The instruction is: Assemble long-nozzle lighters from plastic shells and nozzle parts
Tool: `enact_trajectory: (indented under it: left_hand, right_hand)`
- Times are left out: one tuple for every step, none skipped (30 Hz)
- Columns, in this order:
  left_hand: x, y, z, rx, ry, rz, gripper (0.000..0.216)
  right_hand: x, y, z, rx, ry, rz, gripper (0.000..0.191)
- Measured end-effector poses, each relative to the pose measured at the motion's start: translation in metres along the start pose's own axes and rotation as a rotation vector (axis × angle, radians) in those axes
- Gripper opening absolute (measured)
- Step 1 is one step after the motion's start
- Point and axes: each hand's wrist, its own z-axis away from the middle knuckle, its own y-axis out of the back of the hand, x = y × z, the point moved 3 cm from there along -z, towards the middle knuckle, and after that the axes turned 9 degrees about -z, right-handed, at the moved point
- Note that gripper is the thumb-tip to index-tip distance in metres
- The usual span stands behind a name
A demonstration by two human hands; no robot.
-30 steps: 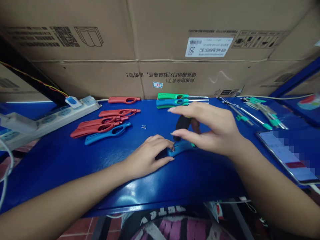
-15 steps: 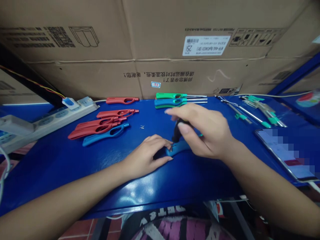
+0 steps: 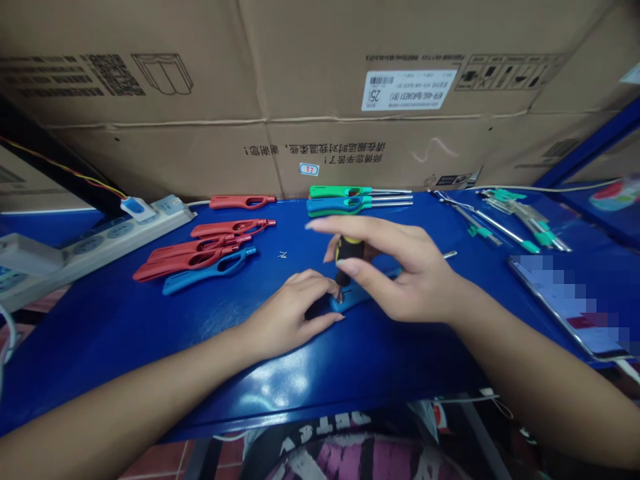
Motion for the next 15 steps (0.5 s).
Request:
enact_trajectory:
  left_hand:
    - [0.0002, 0.0003, 0.0, 0.007, -0.005, -0.005, 0.024]
    - [0.0005, 0.0006, -0.0002, 0.015, -0.013, -0.009, 0.024]
    - [0.0007, 0.0008, -0.0004, 0.02, -0.018, -0.009, 0.024]
    - [0.0008, 0.001, -0.0006, 0.02, -0.019, -0.004, 0.023]
    - [0.0008, 0.0011, -0.001, 0.017, -0.018, 0.004, 0.022]
    - [0.0007, 0.0011, -0.0012, 0.012, -0.016, 0.011, 0.021]
    - [0.0006, 0.0011, -0.0014, 0.009, -0.013, 0.016, 0.021]
    - [0.0005, 0.0011, -0.0015, 0.009, -0.013, 0.017, 0.022]
    - [0.0005, 0.0011, -0.0015, 0.012, -0.014, 0.012, 0.022]
    - [0.0005, 0.0011, -0.0014, 0.017, -0.018, 0.005, 0.023]
    - [0.0006, 0.0012, -0.0013, 0.024, -0.021, -0.002, 0.023]
    - [0.0007, 0.0013, -0.0012, 0.027, -0.024, -0.006, 0.023]
    - [0.0009, 0.0013, -0.0012, 0.027, -0.024, -0.005, 0.023]
    - [0.0009, 0.0013, -0.0013, 0.02, -0.02, 0.001, 0.022]
    - [0.001, 0.0012, -0.0015, 0.011, -0.014, 0.007, 0.022]
  right_hand:
    - [-0.0003, 0.0011, 0.0002, 0.032, 0.034, 0.071, 0.038]
    - [-0.0007, 0.0021, 0.0004, 0.061, 0.07, 0.144, 0.036]
    - [-0.0009, 0.003, 0.0005, 0.079, 0.097, 0.189, 0.035]
    - [-0.0005, 0.0035, 0.0004, 0.08, 0.101, 0.187, 0.035]
    - [0.0002, 0.0037, 0.0001, 0.064, 0.085, 0.137, 0.036]
    - [0.0012, 0.0034, -0.0003, 0.035, 0.054, 0.059, 0.039]
    - [0.0022, 0.0027, -0.0006, -0.003, 0.019, -0.015, 0.041]
    - [0.0028, 0.0022, -0.0007, -0.029, -0.007, -0.058, 0.043]
    - [0.0029, 0.0024, -0.0007, -0.031, -0.011, -0.052, 0.041]
    - [0.0023, 0.003, -0.0006, -0.014, 0.006, -0.001, 0.039]
    - [0.0012, 0.0039, -0.0004, 0.018, 0.042, 0.074, 0.038]
    - [0.0, 0.0046, -0.0002, 0.053, 0.075, 0.143, 0.037]
    - [-0.0008, 0.0047, 0.0, 0.08, 0.095, 0.177, 0.036]
    - [-0.001, 0.0043, -0.0001, 0.086, 0.094, 0.165, 0.035]
    - [-0.0006, 0.003, -0.0003, 0.07, 0.074, 0.11, 0.036]
